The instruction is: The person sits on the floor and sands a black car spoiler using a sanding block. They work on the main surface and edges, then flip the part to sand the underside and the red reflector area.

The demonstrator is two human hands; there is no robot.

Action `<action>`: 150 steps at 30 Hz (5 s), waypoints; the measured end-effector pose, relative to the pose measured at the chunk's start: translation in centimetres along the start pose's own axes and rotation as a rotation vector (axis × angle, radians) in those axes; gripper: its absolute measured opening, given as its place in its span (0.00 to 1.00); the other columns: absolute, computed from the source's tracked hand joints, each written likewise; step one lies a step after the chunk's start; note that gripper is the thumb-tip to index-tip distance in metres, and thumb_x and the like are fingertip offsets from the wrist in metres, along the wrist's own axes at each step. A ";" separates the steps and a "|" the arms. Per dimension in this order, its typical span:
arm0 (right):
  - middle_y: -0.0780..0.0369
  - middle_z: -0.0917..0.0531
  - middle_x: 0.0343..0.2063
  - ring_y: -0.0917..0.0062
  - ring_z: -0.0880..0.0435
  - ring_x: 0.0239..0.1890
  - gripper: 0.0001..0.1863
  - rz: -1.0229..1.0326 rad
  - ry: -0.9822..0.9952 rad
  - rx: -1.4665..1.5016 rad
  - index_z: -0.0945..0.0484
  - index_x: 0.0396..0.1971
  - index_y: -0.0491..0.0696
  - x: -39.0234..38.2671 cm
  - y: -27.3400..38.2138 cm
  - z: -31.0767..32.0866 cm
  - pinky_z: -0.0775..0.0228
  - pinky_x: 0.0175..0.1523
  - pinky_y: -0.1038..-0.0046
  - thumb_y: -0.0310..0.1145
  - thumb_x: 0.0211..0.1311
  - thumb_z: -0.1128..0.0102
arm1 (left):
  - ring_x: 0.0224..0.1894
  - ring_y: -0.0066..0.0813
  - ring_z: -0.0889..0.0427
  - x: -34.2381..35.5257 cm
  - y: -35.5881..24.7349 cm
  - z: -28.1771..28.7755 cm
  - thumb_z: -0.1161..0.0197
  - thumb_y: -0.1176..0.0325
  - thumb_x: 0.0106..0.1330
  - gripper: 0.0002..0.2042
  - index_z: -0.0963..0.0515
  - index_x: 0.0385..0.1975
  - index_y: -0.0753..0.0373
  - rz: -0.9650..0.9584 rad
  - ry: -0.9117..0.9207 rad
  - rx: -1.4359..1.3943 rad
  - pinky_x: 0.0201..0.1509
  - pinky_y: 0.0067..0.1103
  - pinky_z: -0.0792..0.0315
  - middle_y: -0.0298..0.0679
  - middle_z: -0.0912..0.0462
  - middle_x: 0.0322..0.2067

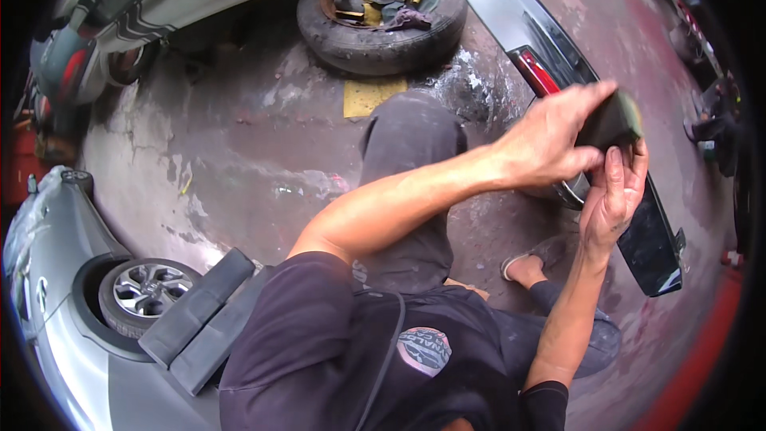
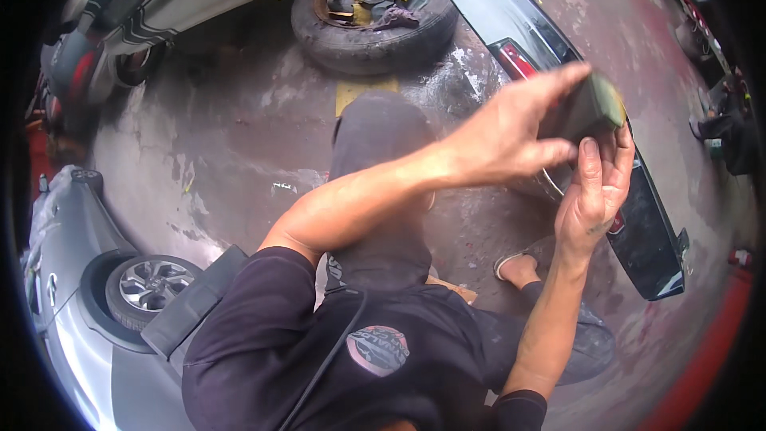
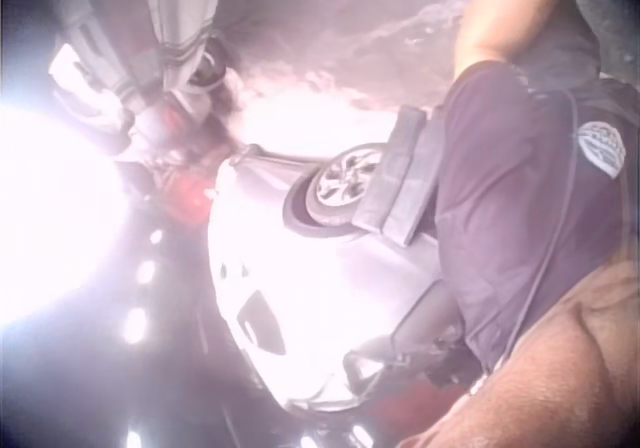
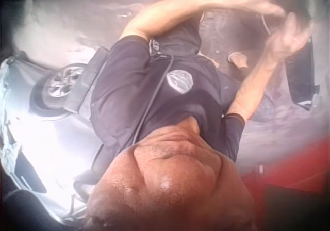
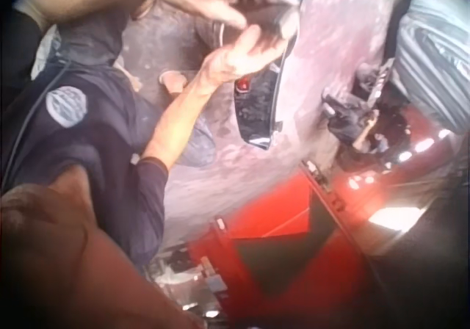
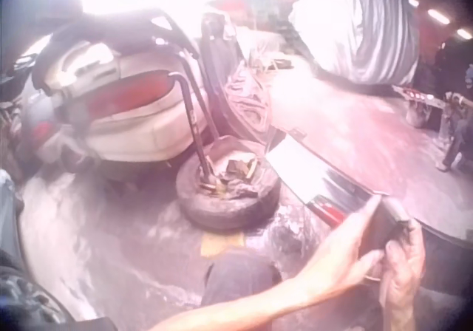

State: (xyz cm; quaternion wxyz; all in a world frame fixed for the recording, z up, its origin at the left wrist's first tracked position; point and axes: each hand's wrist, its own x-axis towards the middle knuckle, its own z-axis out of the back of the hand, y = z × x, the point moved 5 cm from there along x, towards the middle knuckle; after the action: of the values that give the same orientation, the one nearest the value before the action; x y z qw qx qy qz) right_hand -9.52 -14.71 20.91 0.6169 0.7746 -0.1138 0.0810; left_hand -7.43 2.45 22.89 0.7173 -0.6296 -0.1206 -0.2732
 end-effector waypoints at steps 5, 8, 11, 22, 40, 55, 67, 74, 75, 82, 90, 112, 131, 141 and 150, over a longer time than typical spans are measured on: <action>0.51 0.15 0.59 0.67 0.16 0.62 0.21 -0.031 0.299 -0.646 0.23 0.64 0.37 -1.0 -0.7 0.2 0.29 0.70 0.65 0.25 0.75 0.40 | 0.49 0.32 0.14 0.3 0.4 11.9 0.22 0.70 0.60 0.43 0.36 0.76 0.61 -0.028 -0.338 -0.026 0.51 0.28 0.15 0.46 0.16 0.50; 0.47 0.15 0.58 0.57 0.15 0.61 0.20 -0.035 0.485 -1.073 0.20 0.61 0.37 -3.0 -4.6 4.4 0.26 0.67 0.63 0.28 0.74 0.38 | 0.58 0.38 0.16 -5.1 8.0 18.7 0.22 0.64 0.63 0.45 0.40 0.78 0.67 0.263 -0.422 0.326 0.60 0.31 0.19 0.51 0.19 0.59; 0.45 0.16 0.57 0.50 0.16 0.60 0.22 -0.065 0.469 -1.254 0.20 0.61 0.38 -4.4 -7.5 7.9 0.25 0.65 0.58 0.35 0.75 0.37 | 0.65 0.49 0.18 -13.8 20.2 22.2 0.25 0.60 0.54 0.45 0.35 0.74 0.67 0.636 -0.483 0.516 0.69 0.36 0.24 0.60 0.19 0.62; 0.48 0.12 0.53 0.54 0.11 0.54 0.26 -0.339 0.517 -1.186 0.18 0.62 0.45 -2.3 -11.5 7.4 0.23 0.60 0.61 0.49 0.82 0.49 | 0.69 0.57 0.25 -28.4 36.2 25.1 0.22 0.59 0.59 0.44 0.36 0.76 0.62 1.194 -0.289 0.792 0.70 0.41 0.28 0.59 0.25 0.67; 0.41 0.16 0.56 0.46 0.18 0.61 0.31 -0.286 0.280 -1.251 0.24 0.67 0.43 -2.3 -12.7 10.0 0.28 0.65 0.53 0.52 0.81 0.51 | 0.73 0.60 0.31 7.0 10.2 -6.0 0.30 0.54 0.65 0.36 0.30 0.75 0.48 -0.056 0.891 0.900 0.70 0.51 0.28 0.59 0.34 0.73; 0.45 0.13 0.51 0.48 0.14 0.57 0.21 -0.293 0.692 -1.037 0.16 0.57 0.39 -0.5 -16.4 14.6 0.23 0.62 0.55 0.37 0.73 0.44 | 0.64 0.46 0.18 8.1 13.3 -9.2 0.33 0.56 0.69 0.28 0.25 0.69 0.56 -0.479 0.701 0.993 0.64 0.42 0.23 0.46 0.19 0.64; 0.52 0.11 0.51 0.65 0.16 0.58 0.19 -0.476 0.843 -1.629 0.15 0.57 0.50 6.5 -36.3 13.3 0.28 0.65 0.64 0.38 0.69 0.36 | 0.43 0.42 0.15 11.5 8.6 -8.0 0.40 0.69 0.63 0.15 0.22 0.46 0.69 -0.643 0.453 0.669 0.49 0.34 0.23 0.45 0.16 0.37; 0.53 0.12 0.52 0.66 0.17 0.58 0.21 -0.593 0.919 -1.694 0.16 0.58 0.49 4.2 -35.9 22.8 0.28 0.65 0.65 0.38 0.68 0.35 | 0.39 0.42 0.14 11.6 8.5 -8.2 0.40 0.68 0.65 0.19 0.22 0.51 0.75 -0.584 0.497 0.731 0.44 0.32 0.22 0.50 0.16 0.36; 0.53 0.12 0.52 0.67 0.17 0.58 0.21 -0.614 0.943 -1.699 0.16 0.58 0.49 4.5 -35.2 24.1 0.28 0.65 0.65 0.38 0.67 0.34 | 0.39 0.42 0.14 11.8 8.5 -8.1 0.40 0.69 0.65 0.19 0.23 0.51 0.76 -0.574 0.508 0.734 0.44 0.32 0.22 0.51 0.16 0.36; 0.54 0.13 0.52 0.68 0.18 0.59 0.23 -0.676 1.019 -1.676 0.17 0.59 0.48 5.3 -34.3 26.8 0.29 0.65 0.65 0.38 0.66 0.33 | 0.39 0.43 0.14 12.4 8.6 -8.3 0.39 0.69 0.65 0.21 0.23 0.54 0.77 -0.535 0.611 0.749 0.42 0.32 0.20 0.51 0.16 0.38; 0.55 0.13 0.53 0.69 0.19 0.59 0.24 -0.652 1.054 -1.657 0.18 0.60 0.47 4.6 -35.6 24.2 0.30 0.66 0.66 0.38 0.65 0.32 | 0.40 0.43 0.14 12.6 7.9 -8.1 0.39 0.69 0.64 0.22 0.24 0.56 0.76 -0.535 0.649 0.781 0.43 0.32 0.20 0.50 0.16 0.38; 0.58 0.15 0.55 0.73 0.22 0.61 0.30 -0.671 1.268 -1.395 0.21 0.63 0.45 6.5 -33.1 18.1 0.33 0.67 0.68 0.38 0.62 0.27 | 0.40 0.45 0.14 11.1 8.8 -7.8 0.37 0.68 0.62 0.21 0.22 0.53 0.74 -0.596 0.506 0.682 0.45 0.33 0.20 0.50 0.16 0.38; 0.52 0.16 0.53 0.62 0.14 0.55 0.18 -0.470 -0.424 0.338 0.24 0.59 0.38 -3.1 -12.4 18.0 0.20 0.62 0.54 0.27 0.73 0.37 | 0.57 0.48 0.16 9.6 9.9 -8.5 0.29 0.58 0.66 0.25 0.19 0.62 0.58 -0.471 0.584 0.754 0.60 0.37 0.21 0.45 0.15 0.55; 0.48 0.18 0.59 0.55 0.15 0.59 0.22 -0.421 -0.438 0.319 0.29 0.64 0.39 -12.3 -8.2 16.0 0.17 0.58 0.45 0.31 0.77 0.39 | 0.57 0.47 0.21 2.6 12.5 -11.0 0.32 0.71 0.63 0.31 0.28 0.69 0.55 -0.547 0.644 0.985 0.52 0.39 0.19 0.45 0.22 0.54; 0.59 0.14 0.39 0.74 0.14 0.43 0.15 -0.299 -0.382 -0.176 0.21 0.49 0.41 -15.9 -6.7 17.2 0.21 0.48 0.69 0.30 0.67 0.31 | 0.65 0.55 0.25 -0.7 9.7 -11.8 0.28 0.57 0.67 0.32 0.26 0.71 0.54 -0.353 0.664 0.879 0.65 0.45 0.26 0.54 0.25 0.64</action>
State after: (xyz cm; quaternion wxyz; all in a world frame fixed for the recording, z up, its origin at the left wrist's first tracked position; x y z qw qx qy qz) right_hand -23.19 -28.84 6.50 0.6543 0.7274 -0.1191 -0.1689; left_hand -4.73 -8.28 12.29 0.8545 -0.1233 -0.0946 -0.4957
